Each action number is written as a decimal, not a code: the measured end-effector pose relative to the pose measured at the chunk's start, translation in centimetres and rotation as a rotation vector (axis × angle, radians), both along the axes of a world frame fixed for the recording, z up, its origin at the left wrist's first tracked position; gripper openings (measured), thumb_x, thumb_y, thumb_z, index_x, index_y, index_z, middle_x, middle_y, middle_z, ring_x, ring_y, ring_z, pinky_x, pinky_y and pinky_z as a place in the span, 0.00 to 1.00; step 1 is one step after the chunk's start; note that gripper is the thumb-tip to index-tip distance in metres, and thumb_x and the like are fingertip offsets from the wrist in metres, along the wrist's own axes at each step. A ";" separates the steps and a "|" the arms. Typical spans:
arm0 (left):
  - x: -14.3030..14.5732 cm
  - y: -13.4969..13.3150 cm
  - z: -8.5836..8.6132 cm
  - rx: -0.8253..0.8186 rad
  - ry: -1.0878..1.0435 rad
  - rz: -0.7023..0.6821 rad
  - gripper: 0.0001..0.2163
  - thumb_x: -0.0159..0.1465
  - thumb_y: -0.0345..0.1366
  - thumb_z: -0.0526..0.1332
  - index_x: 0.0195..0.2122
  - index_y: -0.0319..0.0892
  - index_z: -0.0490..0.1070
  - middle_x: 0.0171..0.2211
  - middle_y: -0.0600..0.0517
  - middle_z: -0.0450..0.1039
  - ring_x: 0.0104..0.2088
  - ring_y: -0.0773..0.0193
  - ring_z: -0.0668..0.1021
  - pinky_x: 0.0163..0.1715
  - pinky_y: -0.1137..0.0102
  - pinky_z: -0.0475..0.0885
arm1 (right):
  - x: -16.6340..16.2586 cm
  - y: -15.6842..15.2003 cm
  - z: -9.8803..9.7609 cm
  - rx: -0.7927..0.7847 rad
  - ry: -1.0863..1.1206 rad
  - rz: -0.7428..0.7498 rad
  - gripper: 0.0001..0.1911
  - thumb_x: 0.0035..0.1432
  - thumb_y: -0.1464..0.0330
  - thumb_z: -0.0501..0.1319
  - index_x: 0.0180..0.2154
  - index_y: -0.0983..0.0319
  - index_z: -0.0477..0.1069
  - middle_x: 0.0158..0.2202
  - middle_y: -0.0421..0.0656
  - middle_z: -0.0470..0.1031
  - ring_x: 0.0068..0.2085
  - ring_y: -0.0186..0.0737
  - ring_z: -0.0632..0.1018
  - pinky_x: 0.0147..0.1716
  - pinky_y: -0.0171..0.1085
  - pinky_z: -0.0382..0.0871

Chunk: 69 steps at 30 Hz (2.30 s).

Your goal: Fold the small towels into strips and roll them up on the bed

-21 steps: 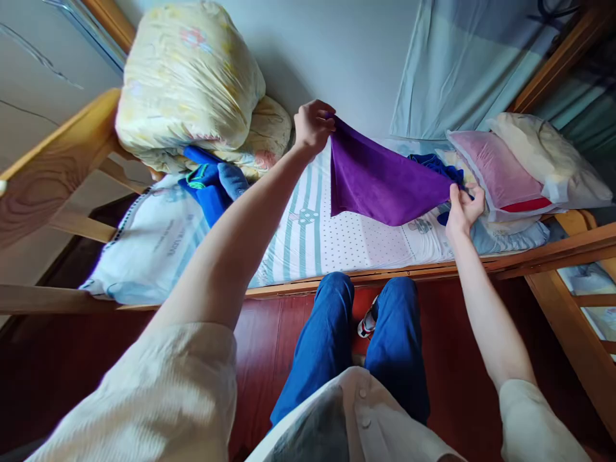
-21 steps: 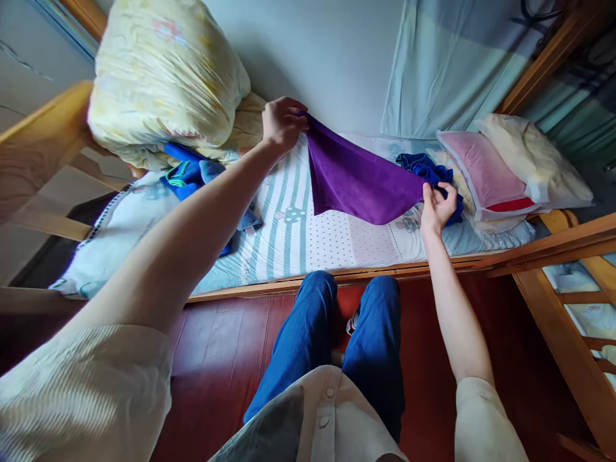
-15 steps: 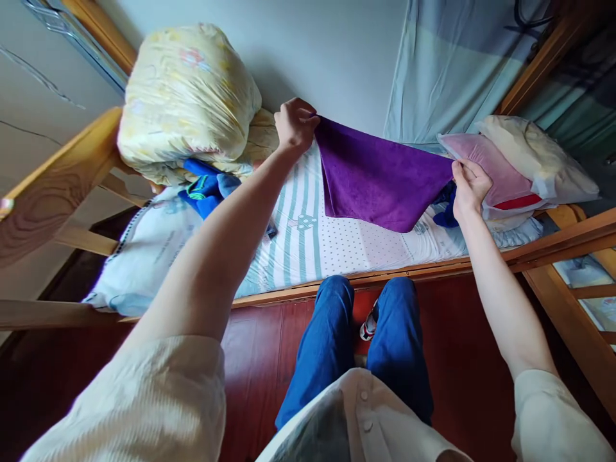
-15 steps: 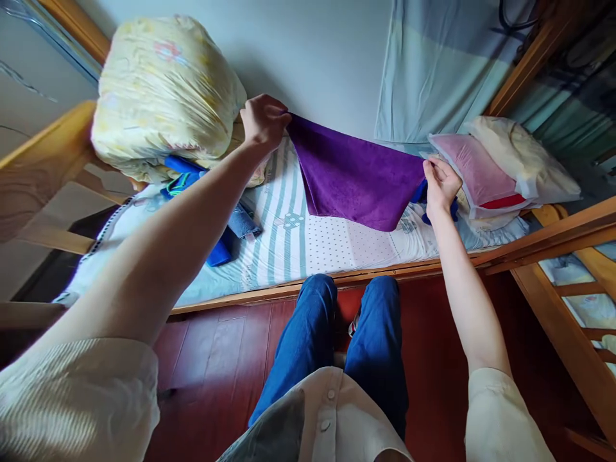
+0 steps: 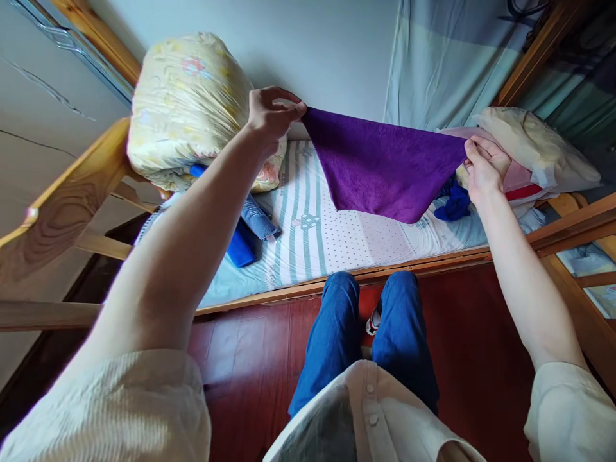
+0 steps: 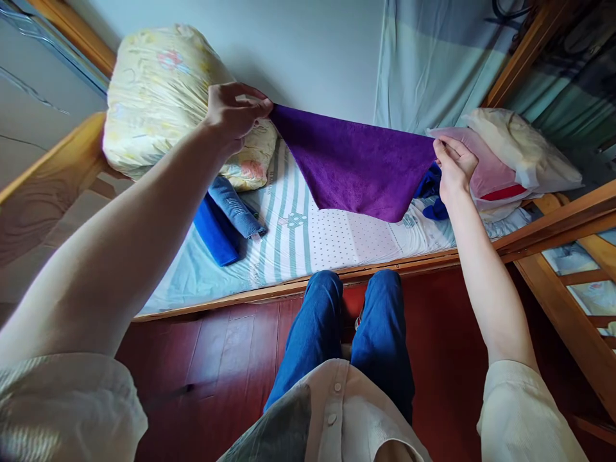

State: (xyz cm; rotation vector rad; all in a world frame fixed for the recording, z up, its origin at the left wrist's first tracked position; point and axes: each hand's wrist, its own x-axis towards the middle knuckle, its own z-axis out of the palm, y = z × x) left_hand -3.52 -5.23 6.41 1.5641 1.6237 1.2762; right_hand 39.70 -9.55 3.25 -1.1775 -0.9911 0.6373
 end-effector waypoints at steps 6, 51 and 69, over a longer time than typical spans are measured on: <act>-1.9 -2.5 0.0 0.055 -0.042 -0.009 0.22 0.41 0.60 0.72 0.32 0.56 0.72 0.38 0.60 0.85 0.46 0.61 0.83 0.52 0.63 0.81 | -1.6 -3.0 0.9 -0.020 -0.009 0.040 0.08 0.59 0.79 0.72 0.36 0.62 0.80 0.32 0.41 0.84 0.29 0.30 0.73 0.35 0.37 0.65; -5.4 -14.0 -35.7 -0.332 0.047 0.147 0.15 0.58 0.47 0.69 0.39 0.43 0.78 0.37 0.47 0.83 0.39 0.56 0.83 0.38 0.66 0.74 | -5.4 -4.7 -31.7 -0.545 -0.350 0.360 0.17 0.47 0.57 0.76 0.27 0.61 0.75 0.29 0.43 0.80 0.33 0.39 0.78 0.35 0.36 0.71; -5.2 -15.6 -42.4 -0.515 -0.307 0.248 0.28 0.44 0.53 0.72 0.43 0.42 0.76 0.31 0.49 0.79 0.34 0.60 0.79 0.34 0.69 0.70 | -5.3 -9.4 -37.8 -0.757 -0.090 0.200 0.37 0.26 0.38 0.77 0.23 0.58 0.65 0.31 0.47 0.80 0.39 0.48 0.81 0.36 0.41 0.74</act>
